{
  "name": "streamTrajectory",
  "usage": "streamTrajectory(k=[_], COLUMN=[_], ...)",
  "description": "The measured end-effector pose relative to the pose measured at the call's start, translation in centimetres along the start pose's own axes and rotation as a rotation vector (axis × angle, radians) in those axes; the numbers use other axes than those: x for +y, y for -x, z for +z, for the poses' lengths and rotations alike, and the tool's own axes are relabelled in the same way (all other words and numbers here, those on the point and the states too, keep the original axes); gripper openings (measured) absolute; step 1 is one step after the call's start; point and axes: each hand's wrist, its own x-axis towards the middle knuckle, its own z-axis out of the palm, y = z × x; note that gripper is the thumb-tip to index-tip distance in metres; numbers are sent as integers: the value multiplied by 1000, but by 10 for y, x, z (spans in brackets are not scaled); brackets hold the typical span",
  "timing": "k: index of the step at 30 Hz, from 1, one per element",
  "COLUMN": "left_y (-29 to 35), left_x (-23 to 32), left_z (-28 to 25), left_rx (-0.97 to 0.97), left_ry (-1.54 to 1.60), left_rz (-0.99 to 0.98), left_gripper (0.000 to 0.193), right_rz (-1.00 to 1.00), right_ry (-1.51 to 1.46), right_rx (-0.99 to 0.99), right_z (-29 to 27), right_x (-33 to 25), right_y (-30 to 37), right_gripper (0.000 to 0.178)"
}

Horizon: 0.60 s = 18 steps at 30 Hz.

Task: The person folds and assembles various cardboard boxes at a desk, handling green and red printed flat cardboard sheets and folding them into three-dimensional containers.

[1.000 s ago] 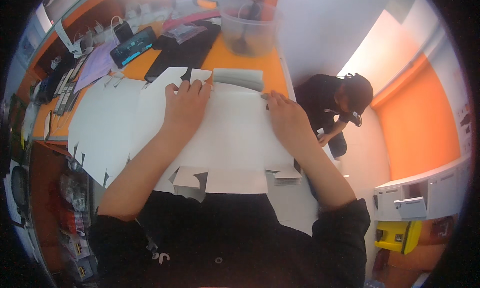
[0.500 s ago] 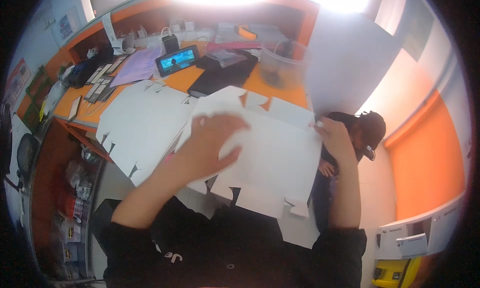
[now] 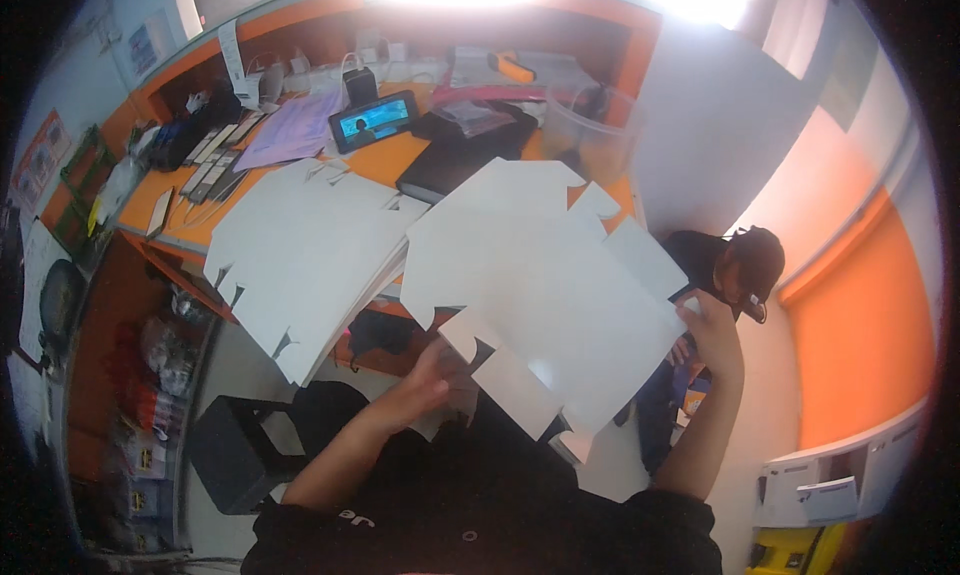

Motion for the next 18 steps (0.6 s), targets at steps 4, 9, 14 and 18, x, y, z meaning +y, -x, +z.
streamTrajectory(k=[4, 9, 14, 18], left_y=[-4, 17, 75, 121], left_x=[0, 21, 68, 99], left_z=[25, 50, 28, -35], left_rx=[-8, 274, 1135, 1083], left_ry=[140, -377, -235, -36], left_rz=[238, 608, 674, 790], left_gripper=[84, 96, 83, 64], right_rz=[-230, -177, -331, -747], right_ry=[11, -337, -455, -449], right_rx=[105, 25, -304, -239], right_z=[10, 51, 132, 195], right_x=[7, -29, -130, -191], right_y=[1, -5, -19, -23], right_gripper=[14, 17, 31, 50])
